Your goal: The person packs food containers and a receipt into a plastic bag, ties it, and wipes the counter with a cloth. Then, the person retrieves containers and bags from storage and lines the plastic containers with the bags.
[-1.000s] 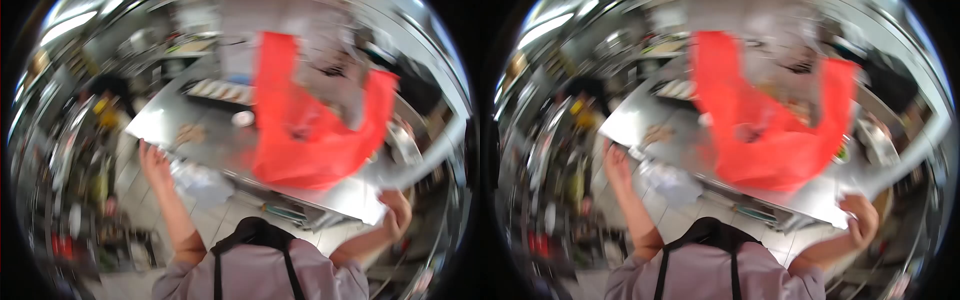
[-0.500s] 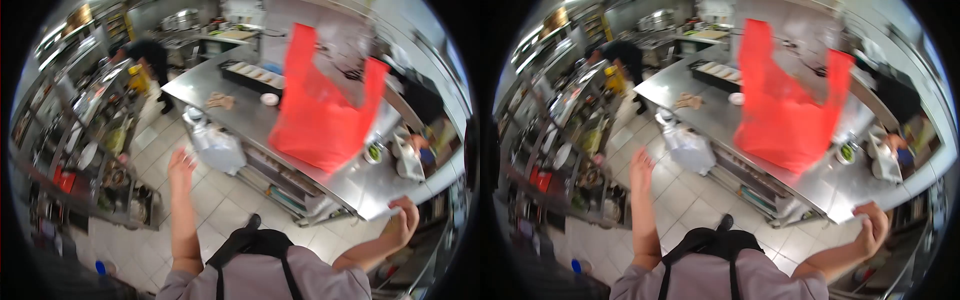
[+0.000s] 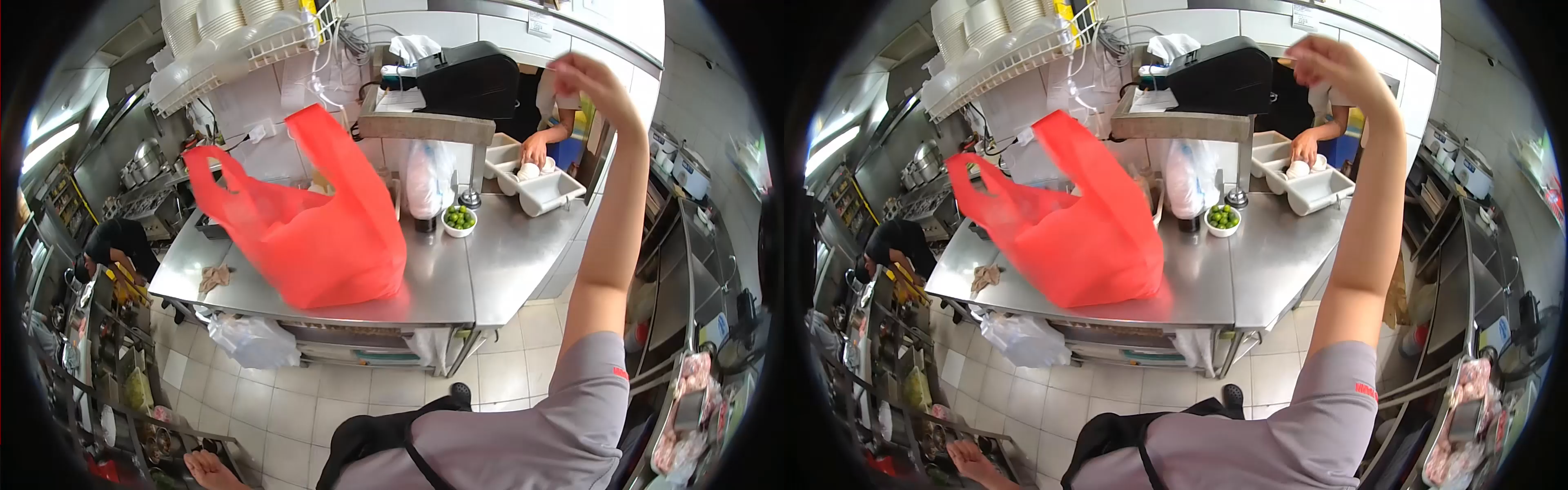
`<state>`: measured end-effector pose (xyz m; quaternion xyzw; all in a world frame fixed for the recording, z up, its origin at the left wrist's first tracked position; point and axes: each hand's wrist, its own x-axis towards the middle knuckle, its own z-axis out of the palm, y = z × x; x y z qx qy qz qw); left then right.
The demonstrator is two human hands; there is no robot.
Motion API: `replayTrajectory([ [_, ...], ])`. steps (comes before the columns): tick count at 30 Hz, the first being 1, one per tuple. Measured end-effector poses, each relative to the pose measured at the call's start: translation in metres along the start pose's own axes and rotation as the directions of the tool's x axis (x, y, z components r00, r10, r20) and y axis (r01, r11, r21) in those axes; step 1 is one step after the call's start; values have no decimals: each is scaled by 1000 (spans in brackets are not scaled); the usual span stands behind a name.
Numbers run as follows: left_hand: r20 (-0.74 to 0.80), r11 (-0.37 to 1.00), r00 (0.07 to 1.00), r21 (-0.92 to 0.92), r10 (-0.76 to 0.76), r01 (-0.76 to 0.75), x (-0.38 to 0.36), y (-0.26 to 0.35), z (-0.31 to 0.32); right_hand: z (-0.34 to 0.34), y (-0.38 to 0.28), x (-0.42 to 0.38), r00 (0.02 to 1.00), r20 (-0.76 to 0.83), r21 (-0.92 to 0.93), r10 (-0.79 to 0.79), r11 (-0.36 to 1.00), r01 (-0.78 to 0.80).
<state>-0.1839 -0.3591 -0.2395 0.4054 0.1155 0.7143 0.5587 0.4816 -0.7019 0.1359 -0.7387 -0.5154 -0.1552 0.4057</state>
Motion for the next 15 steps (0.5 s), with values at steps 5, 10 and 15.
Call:
replayTrajectory([
  [5,-168,996,986,-84,24,-39,-25,-53,117,-64,163,112,899,-425,75,109,994,-85],
  [10,-274,981,962,189,14,40,-38,-108,211,-92,277,183,806,-539,-253,246,865,-434],
  [15,-314,877,938,481,147,23,-48,-102,272,-98,358,249,776,-582,-202,243,881,-428],
])
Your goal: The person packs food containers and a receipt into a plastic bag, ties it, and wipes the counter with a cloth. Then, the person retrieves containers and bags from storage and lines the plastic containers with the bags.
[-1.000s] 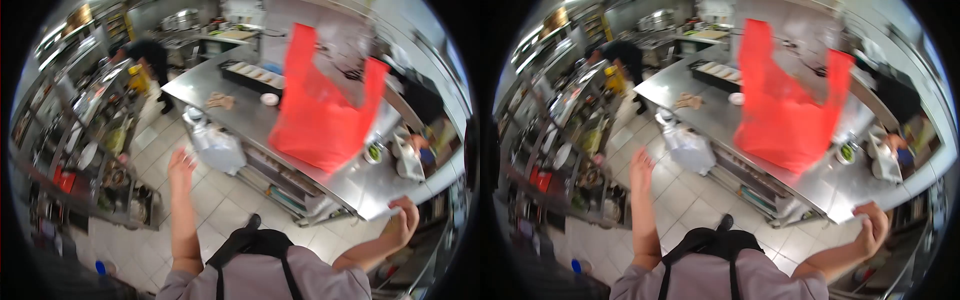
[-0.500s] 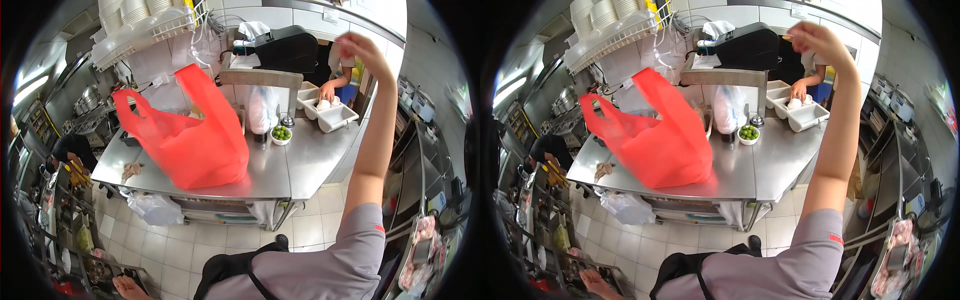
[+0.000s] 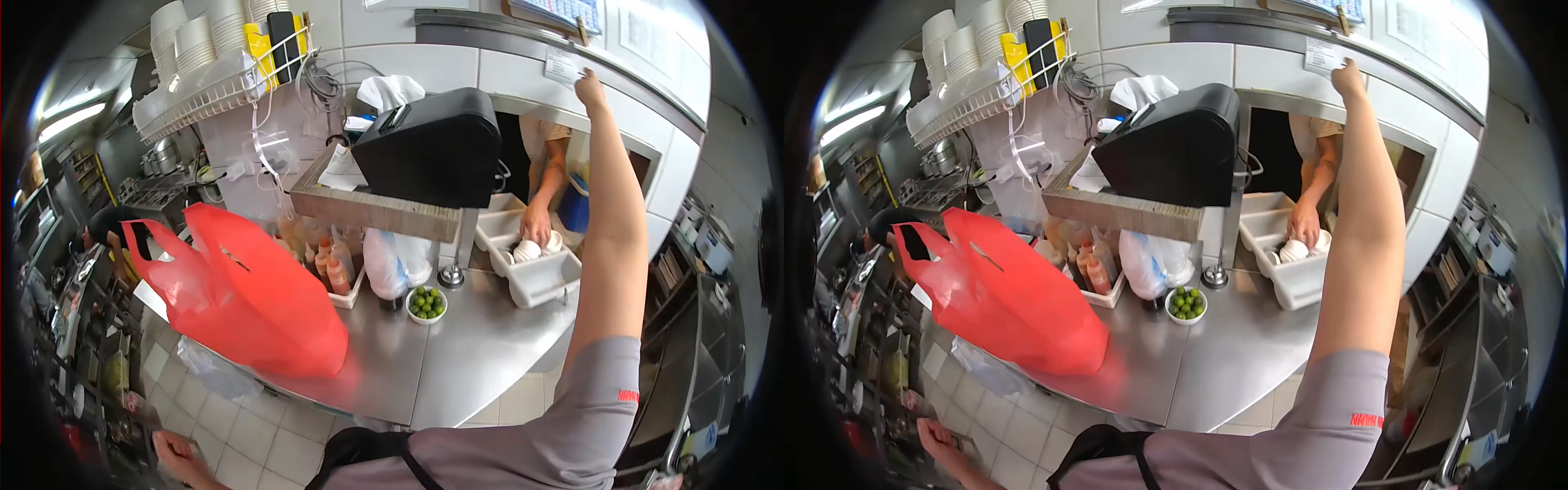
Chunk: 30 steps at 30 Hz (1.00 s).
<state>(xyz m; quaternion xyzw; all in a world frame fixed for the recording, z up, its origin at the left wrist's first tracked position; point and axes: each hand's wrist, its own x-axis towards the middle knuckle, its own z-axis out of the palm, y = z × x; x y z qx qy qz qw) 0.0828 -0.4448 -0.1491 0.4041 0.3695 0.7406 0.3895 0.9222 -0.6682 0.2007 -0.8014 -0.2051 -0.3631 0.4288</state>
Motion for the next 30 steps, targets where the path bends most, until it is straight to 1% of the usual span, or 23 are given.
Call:
replayTrajectory([
  [2,-6,995,998,65,70,-69,2,19,-3,35,23,36,983,-171,240,59,971,-17],
  [4,-69,992,993,90,91,-85,5,35,0,40,20,34,968,-218,300,120,952,-51],
  [5,-86,996,994,60,70,-64,13,38,-8,41,14,27,964,-197,465,181,882,-71],
  [6,-54,996,996,52,77,-74,14,43,-9,46,17,32,955,-193,515,224,852,-96],
  [8,25,996,997,50,75,-76,17,54,-10,33,4,13,982,-56,585,179,803,-113],
  [10,49,993,994,68,96,-99,15,62,5,31,6,13,999,-39,826,33,564,14],
  [11,68,991,992,75,108,-113,14,62,12,27,3,5,983,-166,809,-73,560,178],
  [12,82,989,990,75,117,-123,15,60,17,14,-6,-3,972,-212,866,-101,441,235],
  [13,123,991,986,50,116,-123,20,55,20,2,-15,-11,958,-257,906,-129,313,286],
  [14,137,994,986,41,99,-106,31,49,20,-19,-25,-24,974,-213,974,-82,60,219],
  [16,156,997,986,24,64,-68,56,33,22,-60,-42,-70,950,-295,953,-107,-98,285],
  [17,174,981,977,133,120,-144,68,26,28,-77,-60,-101,918,-381,924,-109,-89,372],
  [18,195,944,964,242,178,-224,83,18,35,-90,-64,-122,875,-423,906,-235,-119,406],
  [19,185,948,970,249,155,-199,102,10,44,-103,-69,-143,815,-457,889,-355,-158,430],
  [20,360,822,887,381,290,-423,123,-3,45,-112,-81,-172,794,-430,902,-429,-242,357],
  [21,324,910,919,268,223,-316,122,3,75,-121,-93,-201,768,-400,911,-500,-311,271],
  [23,488,898,821,150,296,-413,164,-23,89,-107,-176,-298,696,-490,852,-525,-119,511],
  [24,523,892,787,105,327,-441,177,-35,103,-93,-208,-336,508,-549,593,-663,119,796],
  [25,580,847,738,145,346,-511,185,-33,115,-86,-218,-371,727,-480,844,-491,-32,536],
  [26,633,799,688,177,355,-574,187,-33,127,-76,-241,-405,794,-395,914,-461,-111,390],
  [27,629,840,696,123,347,-529,182,-25,139,-65,-264,-438,852,-305,950,-426,-202,239],
  [28,626,876,703,64,338,-478,179,-18,151,-50,-301,-470,856,-301,954,-420,-119,277],
  [30,726,910,603,-74,330,-408,192,-20,167,-24,-364,-524,884,-291,932,-366,100,348],
])
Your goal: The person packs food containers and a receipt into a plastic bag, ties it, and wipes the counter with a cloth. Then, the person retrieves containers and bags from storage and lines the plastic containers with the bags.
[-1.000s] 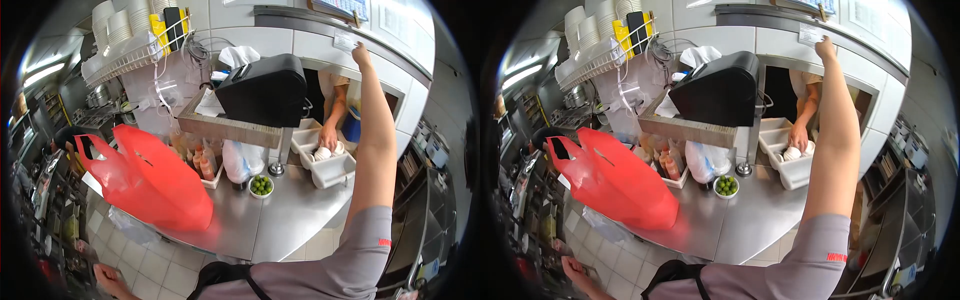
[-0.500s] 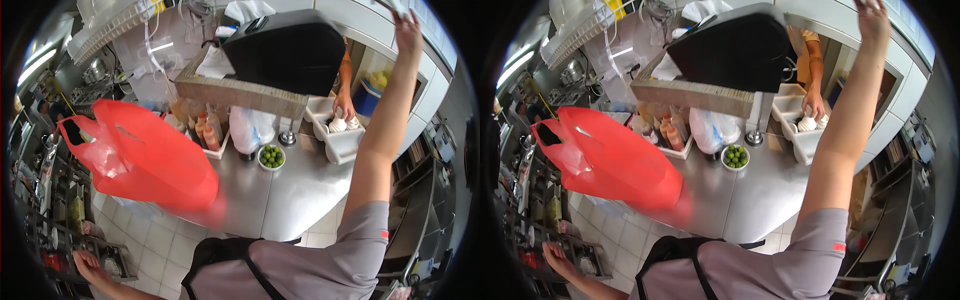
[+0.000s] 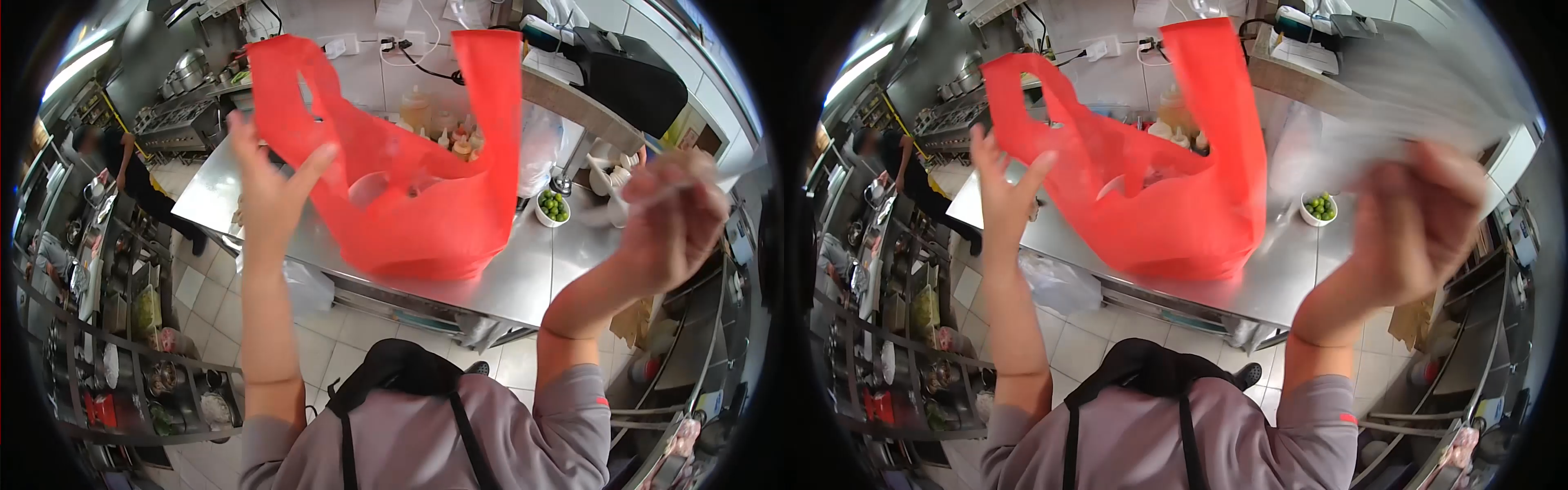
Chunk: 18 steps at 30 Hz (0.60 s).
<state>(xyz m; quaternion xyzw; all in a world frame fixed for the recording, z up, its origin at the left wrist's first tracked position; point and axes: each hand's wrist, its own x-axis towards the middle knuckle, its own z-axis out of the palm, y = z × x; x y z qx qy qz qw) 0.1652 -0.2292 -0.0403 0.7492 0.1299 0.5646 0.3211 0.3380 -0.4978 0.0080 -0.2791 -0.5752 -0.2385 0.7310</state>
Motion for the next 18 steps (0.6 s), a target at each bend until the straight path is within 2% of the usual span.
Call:
replayTrajectory([
  [1,89,982,994,-168,-68,83,6,0,1,33,1,-13,999,-51,-138,18,990,-25],
  [2,188,930,975,-323,-120,177,12,1,2,56,4,-20,998,-49,-280,33,959,-45],
  [3,292,845,944,-457,-153,279,15,2,1,71,11,-24,998,2,-340,56,939,-52],
  [4,275,892,951,-381,-143,245,11,2,-4,80,19,-28,996,50,-398,80,916,-53],
  [6,248,962,962,-214,-114,169,-11,5,-18,83,20,-56,940,89,-487,329,838,-248],
  [7,34,968,996,-240,83,-73,-22,7,-17,78,18,-71,904,222,-355,367,893,-276],
  [8,-186,928,944,-210,272,-309,-37,6,-18,75,14,-90,854,359,-213,377,924,-319],
  [9,-83,909,926,-175,369,-378,-59,-9,-35,80,12,-113,835,374,-121,405,913,-389],
  [10,13,904,920,-194,391,-382,-76,-15,-41,84,12,-135,811,401,-29,426,891,-453],
  [11,108,900,906,-213,409,-381,-93,-21,-48,90,10,-158,779,386,-59,493,857,-513],
  [12,210,912,908,-279,362,-300,-106,-18,-42,97,9,-180,742,362,-92,564,814,-574],
  [13,319,937,935,-348,153,-34,-124,-29,-38,102,13,-202,690,350,-143,634,764,-629],
  [14,445,891,894,-382,-55,245,-144,-43,-33,106,13,-226,628,328,-196,706,701,-685],
  [15,566,916,813,-240,-138,322,-149,-59,-35,107,14,-246,511,323,-303,797,599,-741],
  [16,608,942,777,-140,-163,306,-153,-74,-41,110,14,-261,332,293,-288,896,414,-863],
  [18,619,694,636,-193,-462,693,-166,-99,-45,99,26,-327,312,314,-128,897,366,-922],
])
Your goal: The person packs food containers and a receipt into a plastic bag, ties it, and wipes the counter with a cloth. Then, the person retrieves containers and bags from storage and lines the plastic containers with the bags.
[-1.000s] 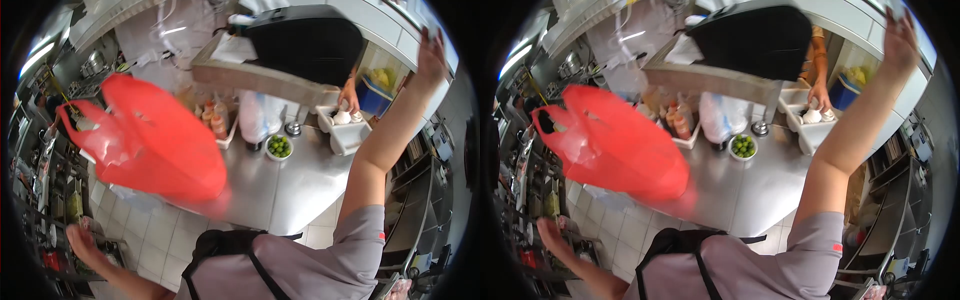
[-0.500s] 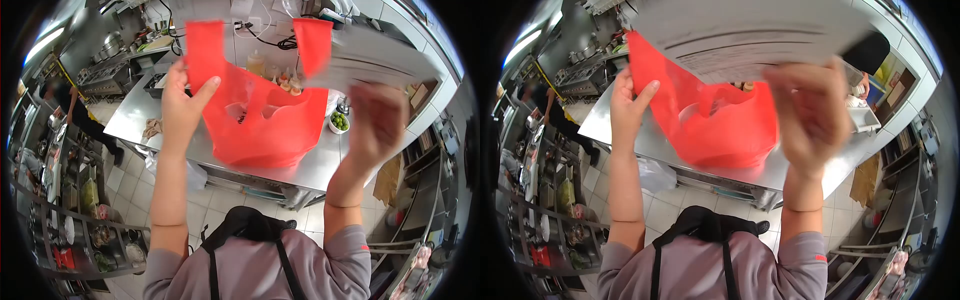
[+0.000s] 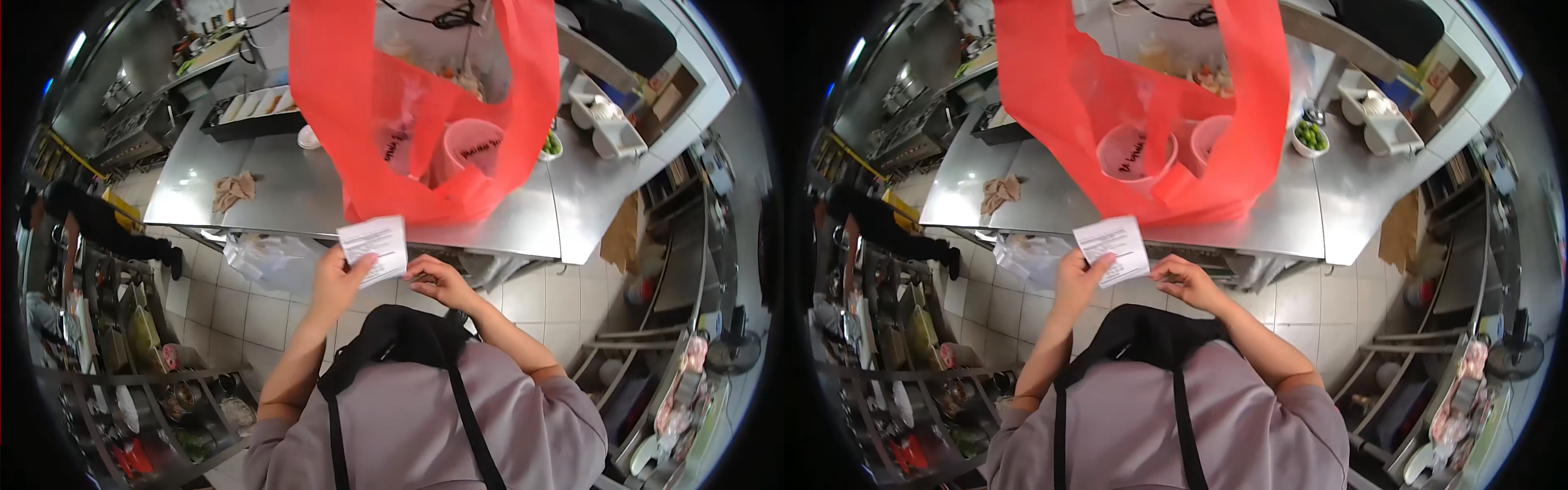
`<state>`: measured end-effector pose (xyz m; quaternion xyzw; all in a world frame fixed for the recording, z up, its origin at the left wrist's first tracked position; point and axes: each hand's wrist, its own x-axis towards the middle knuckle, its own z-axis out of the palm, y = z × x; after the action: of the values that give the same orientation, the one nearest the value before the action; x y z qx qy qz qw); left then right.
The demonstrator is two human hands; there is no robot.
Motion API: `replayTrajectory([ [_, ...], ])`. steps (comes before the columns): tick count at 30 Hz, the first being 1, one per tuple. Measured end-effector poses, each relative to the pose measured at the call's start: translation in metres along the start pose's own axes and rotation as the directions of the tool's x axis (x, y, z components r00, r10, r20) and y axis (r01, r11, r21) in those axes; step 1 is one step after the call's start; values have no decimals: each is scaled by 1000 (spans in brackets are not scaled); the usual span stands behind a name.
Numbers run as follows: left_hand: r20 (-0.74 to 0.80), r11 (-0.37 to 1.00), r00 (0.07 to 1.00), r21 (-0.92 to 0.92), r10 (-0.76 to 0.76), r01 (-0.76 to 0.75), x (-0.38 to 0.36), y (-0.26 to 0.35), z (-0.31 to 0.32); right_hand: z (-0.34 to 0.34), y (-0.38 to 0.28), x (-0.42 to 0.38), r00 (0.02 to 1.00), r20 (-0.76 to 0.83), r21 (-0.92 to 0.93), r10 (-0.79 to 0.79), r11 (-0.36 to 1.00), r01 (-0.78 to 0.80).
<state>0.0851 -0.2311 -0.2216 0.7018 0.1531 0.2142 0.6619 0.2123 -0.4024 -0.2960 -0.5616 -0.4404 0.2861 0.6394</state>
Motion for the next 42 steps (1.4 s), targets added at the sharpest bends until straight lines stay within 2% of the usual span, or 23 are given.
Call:
replayTrajectory([
  [2,19,999,1000,-37,-7,8,-2,-7,-11,-26,72,-37,937,38,-257,347,909,-327],
  [3,20,998,1000,-55,-5,6,-2,-9,-13,-39,95,-51,847,-46,-103,529,841,-531],
  [4,23,999,1000,-41,-2,3,-1,-11,-14,-51,113,-64,713,-93,68,695,719,-692],
  [6,25,1000,1000,-8,-2,2,-4,-16,-17,-70,149,-86,553,-353,423,755,656,-625],
  [9,74,993,992,-58,-99,104,-6,-15,-18,-93,166,-86,443,-597,292,669,695,-657],
  [11,97,979,985,-136,-142,155,-7,-11,-15,-101,147,-77,591,-371,74,716,657,-750],
  [12,114,968,980,-175,-163,181,-6,-10,-14,-104,130,-72,631,-243,-45,737,642,-766],
  [13,130,975,978,-130,-162,179,-5,-8,-14,-99,105,-61,643,-72,-146,762,630,-763],
  [16,129,960,973,-182,-192,214,-3,-2,-9,-70,14,-31,776,304,-91,553,828,-554],
  [19,137,955,969,-187,-206,230,1,-8,-8,-54,-45,-15,893,346,18,289,949,-314],
  [25,167,951,966,-207,-196,229,5,-5,-6,-33,-90,3,982,160,-39,104,994,-99],
  [28,186,944,962,-225,-201,241,5,0,-3,-21,-107,9,988,60,-160,145,978,-134],
  [31,189,935,959,-245,-212,255,5,4,-1,-16,-104,14,995,43,-212,94,974,-83],
  [37,214,934,954,-246,-209,259,6,2,-4,-12,-102,18,995,75,-160,72,985,-60],
  [40,214,931,953,-250,-216,267,7,-1,-6,-19,-98,18,987,119,-180,110,980,-88],
  [42,208,928,953,-259,-218,269,7,-1,-6,-19,-91,19,993,96,-176,67,983,-49],
])
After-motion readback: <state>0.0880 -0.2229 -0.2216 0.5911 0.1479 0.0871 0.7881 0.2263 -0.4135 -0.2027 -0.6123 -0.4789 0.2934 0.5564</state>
